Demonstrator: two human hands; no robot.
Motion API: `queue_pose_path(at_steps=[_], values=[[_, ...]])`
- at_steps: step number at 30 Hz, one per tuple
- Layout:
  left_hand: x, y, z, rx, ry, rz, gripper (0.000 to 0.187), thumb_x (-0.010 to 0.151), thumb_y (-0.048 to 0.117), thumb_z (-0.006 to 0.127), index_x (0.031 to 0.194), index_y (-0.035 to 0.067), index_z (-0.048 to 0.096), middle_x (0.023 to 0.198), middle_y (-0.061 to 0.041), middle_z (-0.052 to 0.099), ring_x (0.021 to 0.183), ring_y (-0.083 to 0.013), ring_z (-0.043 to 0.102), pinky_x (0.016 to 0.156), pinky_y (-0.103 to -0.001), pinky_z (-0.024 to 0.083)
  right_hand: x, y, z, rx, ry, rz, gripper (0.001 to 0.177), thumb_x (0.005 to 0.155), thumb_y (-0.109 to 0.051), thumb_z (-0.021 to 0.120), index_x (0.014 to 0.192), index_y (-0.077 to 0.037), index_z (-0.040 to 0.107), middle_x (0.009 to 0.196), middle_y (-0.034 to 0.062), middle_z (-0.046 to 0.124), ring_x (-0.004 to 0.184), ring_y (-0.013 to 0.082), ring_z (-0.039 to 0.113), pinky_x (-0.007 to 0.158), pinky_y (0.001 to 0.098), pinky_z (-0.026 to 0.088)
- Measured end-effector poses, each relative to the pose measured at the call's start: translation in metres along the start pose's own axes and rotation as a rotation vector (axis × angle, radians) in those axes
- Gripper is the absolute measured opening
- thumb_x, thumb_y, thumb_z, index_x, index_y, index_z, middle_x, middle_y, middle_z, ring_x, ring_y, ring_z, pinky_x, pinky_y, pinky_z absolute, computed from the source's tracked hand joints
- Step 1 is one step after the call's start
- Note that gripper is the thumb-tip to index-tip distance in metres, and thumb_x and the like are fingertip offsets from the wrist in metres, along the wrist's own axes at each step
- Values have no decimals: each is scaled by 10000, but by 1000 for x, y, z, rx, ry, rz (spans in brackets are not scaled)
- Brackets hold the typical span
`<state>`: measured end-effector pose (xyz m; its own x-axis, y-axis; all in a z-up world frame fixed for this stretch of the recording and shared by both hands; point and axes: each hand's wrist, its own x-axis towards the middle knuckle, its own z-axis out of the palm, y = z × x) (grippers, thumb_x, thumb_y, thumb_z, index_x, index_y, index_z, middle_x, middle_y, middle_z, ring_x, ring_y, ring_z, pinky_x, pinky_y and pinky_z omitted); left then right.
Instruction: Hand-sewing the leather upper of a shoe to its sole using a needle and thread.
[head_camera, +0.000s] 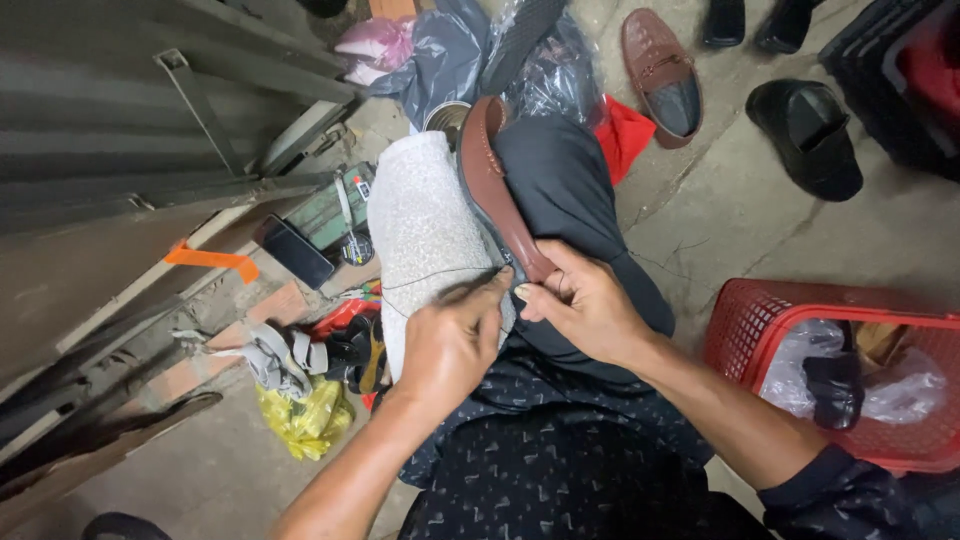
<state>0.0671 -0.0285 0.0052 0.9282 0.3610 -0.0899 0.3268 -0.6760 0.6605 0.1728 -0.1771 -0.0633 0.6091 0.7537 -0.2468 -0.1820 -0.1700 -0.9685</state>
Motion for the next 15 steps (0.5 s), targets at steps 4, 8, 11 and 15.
queue_pose_path(at_steps=[4,8,11,15], values=[[-8,-15,0,97,48,101,300,933,166,608,1167,223,785,891,-92,792,799,-315,752,662,-408,599,-1,-7,5,-3,-3,-5,414,910,-18,688,1321,-40,641,675,158,765,630,194,767,614,354,639],[-21,-24,-24,-8,32,69,210,957,178,627,1096,191,784,1048,-62,805,944,-290,758,752,-399,618,-9,-17,11,-129,-34,45,463,899,-106,715,1340,-55,583,648,163,749,577,241,750,567,390,606],[-31,-44,-42,8,44,25,154,978,187,642,1048,163,777,1016,-67,800,910,-289,765,737,-393,618,-12,-38,9,-162,-5,0,335,893,-111,721,1221,-81,657,753,134,792,535,237,752,511,377,589],[-30,-55,-70,-187,37,-103,190,1008,115,603,1023,101,793,893,-127,790,794,-281,763,771,-429,619,1,-23,-34,-99,202,-154,103,952,-111,679,951,-60,769,574,80,706,431,146,625,456,271,515]])
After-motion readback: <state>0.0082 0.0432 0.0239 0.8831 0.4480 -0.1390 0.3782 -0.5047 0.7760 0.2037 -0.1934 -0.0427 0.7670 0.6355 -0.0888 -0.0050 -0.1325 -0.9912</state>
